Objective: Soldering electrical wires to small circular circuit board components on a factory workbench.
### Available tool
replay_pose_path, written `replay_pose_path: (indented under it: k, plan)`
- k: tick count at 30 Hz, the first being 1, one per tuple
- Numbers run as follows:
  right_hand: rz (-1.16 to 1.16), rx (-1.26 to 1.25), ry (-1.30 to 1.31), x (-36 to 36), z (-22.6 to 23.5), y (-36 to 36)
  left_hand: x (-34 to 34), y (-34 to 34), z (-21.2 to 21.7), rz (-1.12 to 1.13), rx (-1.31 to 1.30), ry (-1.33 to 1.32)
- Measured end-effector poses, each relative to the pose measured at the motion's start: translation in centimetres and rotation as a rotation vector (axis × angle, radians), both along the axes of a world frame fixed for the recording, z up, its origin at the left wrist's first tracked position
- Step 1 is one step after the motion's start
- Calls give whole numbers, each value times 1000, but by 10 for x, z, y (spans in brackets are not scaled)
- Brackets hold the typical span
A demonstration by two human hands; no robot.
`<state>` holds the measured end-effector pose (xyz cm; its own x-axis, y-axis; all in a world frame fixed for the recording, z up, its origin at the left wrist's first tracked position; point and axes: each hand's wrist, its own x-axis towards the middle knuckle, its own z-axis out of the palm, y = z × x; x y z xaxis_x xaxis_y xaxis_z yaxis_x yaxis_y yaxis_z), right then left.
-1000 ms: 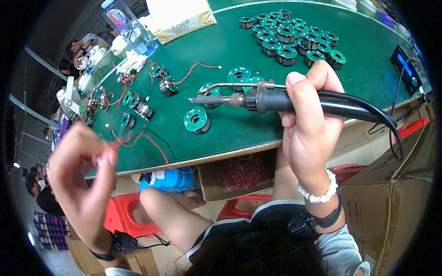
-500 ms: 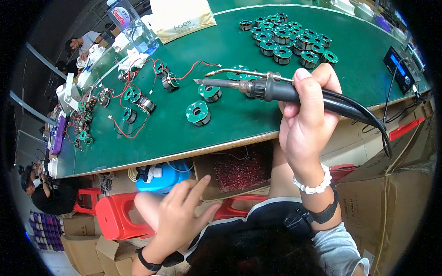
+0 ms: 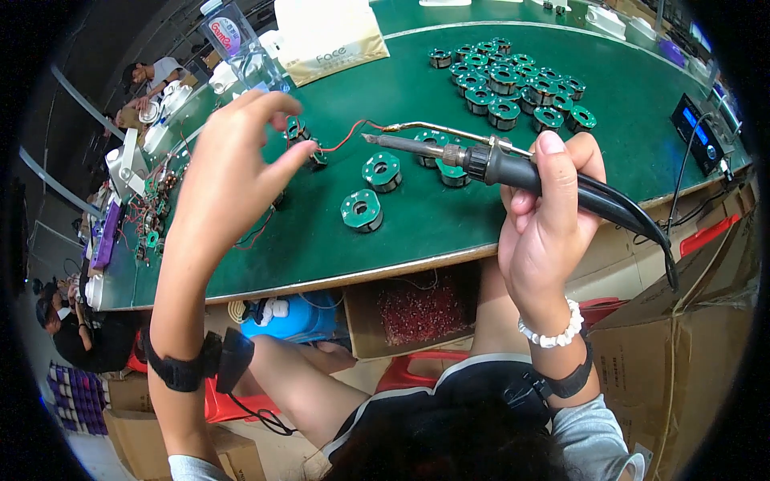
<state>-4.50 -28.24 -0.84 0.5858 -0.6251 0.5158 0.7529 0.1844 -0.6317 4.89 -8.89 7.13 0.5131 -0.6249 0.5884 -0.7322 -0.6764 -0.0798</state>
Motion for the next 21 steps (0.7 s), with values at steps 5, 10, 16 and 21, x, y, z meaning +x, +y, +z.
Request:
replay_pose_path:
  k: [5,10,16,21]
  plan:
    - [-86,124,23,0,7,-7,18,-30,-12,-52,302,112]
    - [38,69,43,-2,15,-24,26,-28,-15,70,224,237]
    - [40,-55,186,-2,16,-34,35,-27,-3,-31,-274,525]
    - [-67,-268,267,6,26,-35,39,-19,2,-34,-224,604]
